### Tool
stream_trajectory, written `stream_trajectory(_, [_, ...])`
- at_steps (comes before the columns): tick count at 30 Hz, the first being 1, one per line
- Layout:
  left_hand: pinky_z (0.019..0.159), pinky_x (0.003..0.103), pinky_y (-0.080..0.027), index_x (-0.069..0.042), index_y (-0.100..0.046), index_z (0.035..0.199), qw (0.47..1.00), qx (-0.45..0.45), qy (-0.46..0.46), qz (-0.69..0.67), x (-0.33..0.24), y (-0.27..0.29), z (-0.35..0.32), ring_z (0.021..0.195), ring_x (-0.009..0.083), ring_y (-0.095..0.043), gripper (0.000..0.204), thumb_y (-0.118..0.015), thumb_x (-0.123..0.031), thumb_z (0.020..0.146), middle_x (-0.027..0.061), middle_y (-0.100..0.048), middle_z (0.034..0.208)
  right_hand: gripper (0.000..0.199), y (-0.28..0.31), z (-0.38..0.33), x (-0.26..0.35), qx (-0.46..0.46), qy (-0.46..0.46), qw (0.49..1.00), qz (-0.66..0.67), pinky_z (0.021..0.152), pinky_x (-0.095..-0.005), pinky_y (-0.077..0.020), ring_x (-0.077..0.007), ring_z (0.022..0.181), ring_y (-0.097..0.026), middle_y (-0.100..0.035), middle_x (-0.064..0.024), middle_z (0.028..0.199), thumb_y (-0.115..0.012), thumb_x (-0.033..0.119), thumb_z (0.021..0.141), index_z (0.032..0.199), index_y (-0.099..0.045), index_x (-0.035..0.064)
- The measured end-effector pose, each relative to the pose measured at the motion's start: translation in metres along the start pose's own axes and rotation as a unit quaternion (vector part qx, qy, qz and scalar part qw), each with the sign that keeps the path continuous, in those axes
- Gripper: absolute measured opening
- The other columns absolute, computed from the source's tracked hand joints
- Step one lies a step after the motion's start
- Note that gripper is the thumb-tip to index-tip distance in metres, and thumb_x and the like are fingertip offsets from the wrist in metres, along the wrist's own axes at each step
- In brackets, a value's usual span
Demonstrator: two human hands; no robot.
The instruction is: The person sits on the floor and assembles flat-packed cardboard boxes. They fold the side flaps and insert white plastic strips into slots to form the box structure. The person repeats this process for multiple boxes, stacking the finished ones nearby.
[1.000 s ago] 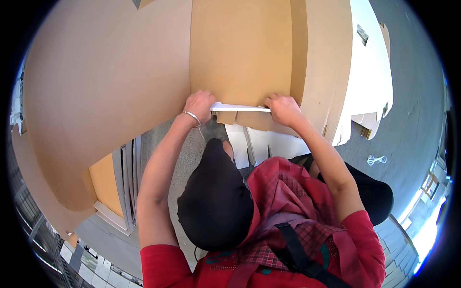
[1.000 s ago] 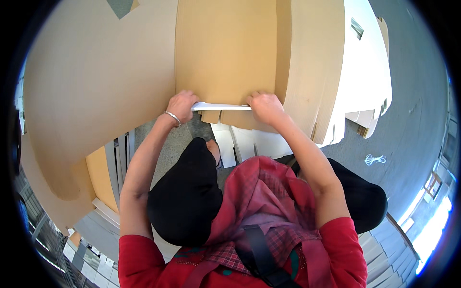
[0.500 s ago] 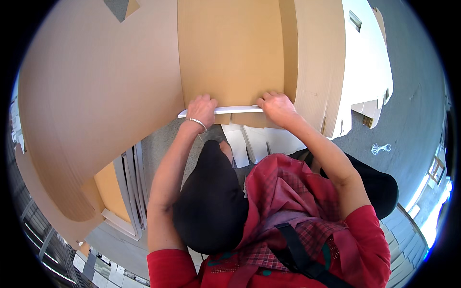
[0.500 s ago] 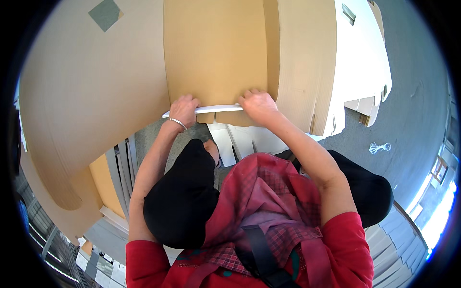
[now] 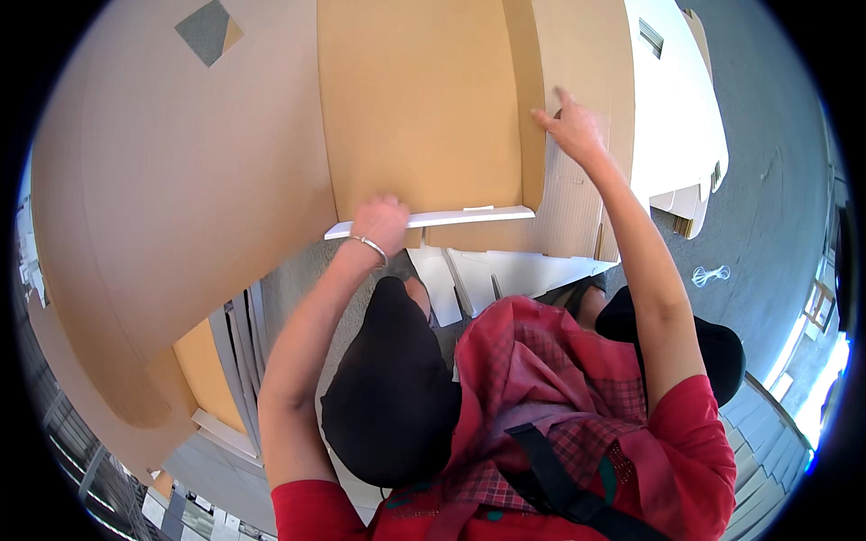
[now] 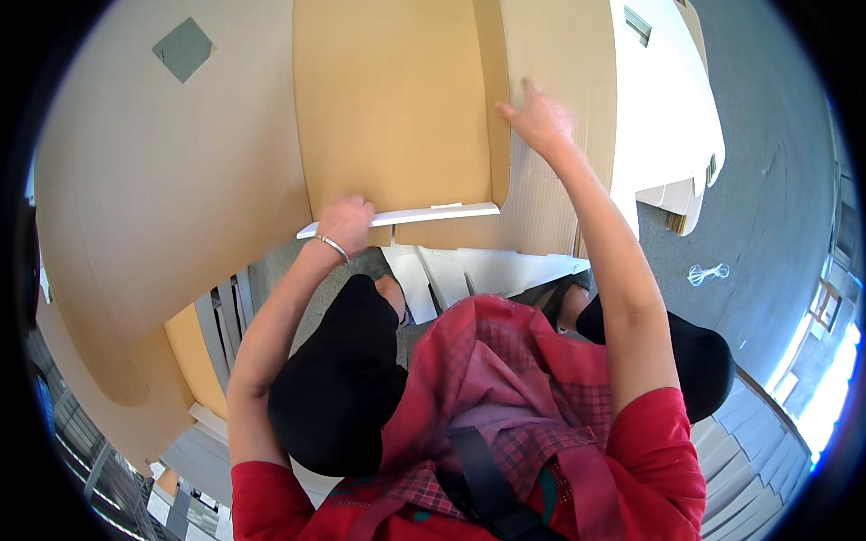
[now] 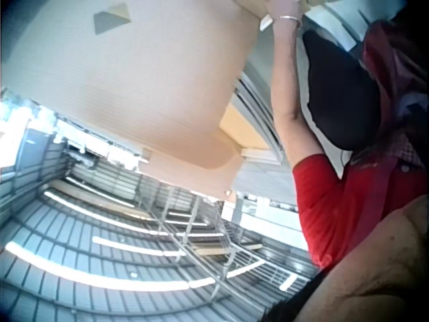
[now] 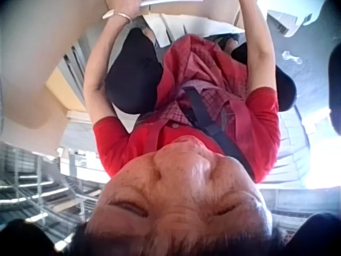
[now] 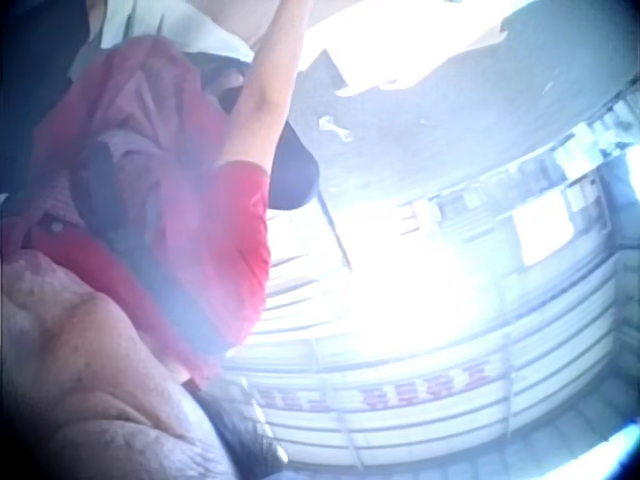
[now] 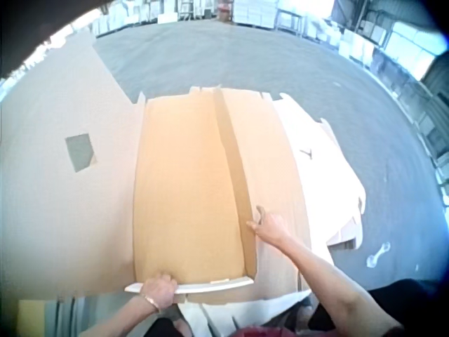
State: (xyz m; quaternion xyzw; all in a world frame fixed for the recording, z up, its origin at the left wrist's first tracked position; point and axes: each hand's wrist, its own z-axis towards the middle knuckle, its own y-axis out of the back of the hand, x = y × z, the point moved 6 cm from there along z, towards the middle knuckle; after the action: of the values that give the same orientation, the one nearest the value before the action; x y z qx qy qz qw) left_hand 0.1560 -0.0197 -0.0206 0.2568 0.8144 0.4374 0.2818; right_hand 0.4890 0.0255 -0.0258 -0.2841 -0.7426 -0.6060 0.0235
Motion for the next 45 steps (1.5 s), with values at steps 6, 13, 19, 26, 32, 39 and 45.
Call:
stream_trajectory(6, [0.077, 0.041, -0.049, -0.014, -0.068, 0.106, 0.99, -0.028, -0.075, -0.114, -0.064, -0.006, 0.028, 0.089, 0.0317, -0.057, 0.035, -0.059, -0.004, 0.073, 0.0145, -0.056, 0.092, 0.04, -0.062, -0.018, -0.013, -0.023, -0.01, 0.992, 0.122, 0.079, -0.0544, -0.0472, -0.0488, 0.089, -0.06, -0.063, -0.0315, 0.092, -0.048, 0.034, 0.09, 0.108, -0.053, -0.0011])
stream_trajectory(13, [0.082, 0.042, -0.049, -0.02, -0.069, 0.113, 0.987, 0.121, -0.049, -0.094, -0.071, -0.015, 0.048, 0.095, 0.0344, -0.058, 0.042, -0.057, -0.006, 0.075, 0.0164, -0.059, 0.099, 0.041, -0.066, -0.04, -0.017, -0.074, -0.02, 0.986, 0.147, 0.079, -0.0545, -0.0467, -0.0497, 0.088, -0.059, -0.062, -0.0326, 0.092, -0.047, 0.034, 0.091, 0.105, -0.053, -0.0042])
stream_trajectory(19, [0.082, 0.043, -0.049, -0.013, -0.071, 0.101, 0.98, 0.176, -0.063, -0.063, -0.082, -0.016, 0.051, 0.094, 0.034, -0.06, 0.031, -0.057, -0.008, 0.074, 0.0151, -0.063, 0.096, 0.048, -0.066, -0.054, -0.011, -0.037, -0.051, 0.986, 0.155, 0.08, -0.053, -0.0472, -0.0489, 0.091, -0.059, -0.061, -0.0332, 0.1, -0.05, 0.033, 0.091, 0.119, -0.051, -0.0061])
stream_trajectory(26, [0.076, 0.04, -0.048, -0.006, -0.071, 0.086, 0.99, 0.072, -0.118, -0.028, -0.101, -0.033, 0.047, 0.09, 0.0287, -0.063, 0.018, -0.06, -0.011, 0.073, 0.0131, -0.066, 0.096, 0.042, -0.077, -0.077, -0.032, -0.093, -0.042, 0.97, 0.219, 0.077, -0.0489, -0.0479, -0.0467, 0.09, -0.061, -0.063, -0.0313, 0.096, -0.054, 0.03, 0.091, 0.113, -0.056, -0.0059])
stream_trajectory(32, [0.075, 0.041, -0.041, -0.015, -0.07, 0.071, 0.969, 0.093, -0.158, 0.163, -0.085, -0.037, 0.039, 0.083, 0.0217, -0.061, 0.008, -0.063, -0.019, 0.071, 0.0032, -0.065, 0.078, 0.032, -0.092, -0.141, -0.036, -0.167, -0.154, 0.923, 0.31, 0.07, -0.0478, -0.0474, -0.0435, 0.078, -0.06, -0.063, -0.0275, 0.086, -0.058, 0.024, 0.089, 0.102, -0.056, -0.005])
stream_trajectory(39, [0.105, 0.071, -0.024, -0.007, -0.066, 0.115, 0.887, -0.091, 0.068, 0.448, 0.121, 0.062, 0.017, 0.131, 0.0413, -0.039, 0.033, -0.053, -0.017, 0.085, 0.0203, -0.053, 0.129, 0.038, -0.079, -0.193, 0.149, 0.126, 0.178, 0.887, 0.407, 0.069, -0.0431, -0.0513, -0.0325, 0.08, -0.062, -0.062, -0.0134, 0.098, -0.06, 0.023, 0.089, 0.125, -0.053, 0.011])
stream_trajectory(45, [0.106, 0.066, -0.022, -0.013, -0.061, 0.121, 0.964, -0.152, 0.094, 0.196, 0.064, 0.096, 0.011, 0.129, 0.0423, -0.039, 0.04, -0.055, -0.015, 0.082, 0.0205, -0.05, 0.131, 0.036, -0.023, -0.171, 0.153, -0.053, 0.365, 0.916, 0.159, 0.071, -0.0387, -0.0525, -0.0271, 0.087, -0.063, -0.062, -0.0101, 0.107, -0.064, 0.018, 0.084, 0.118, -0.059, 0.0089])
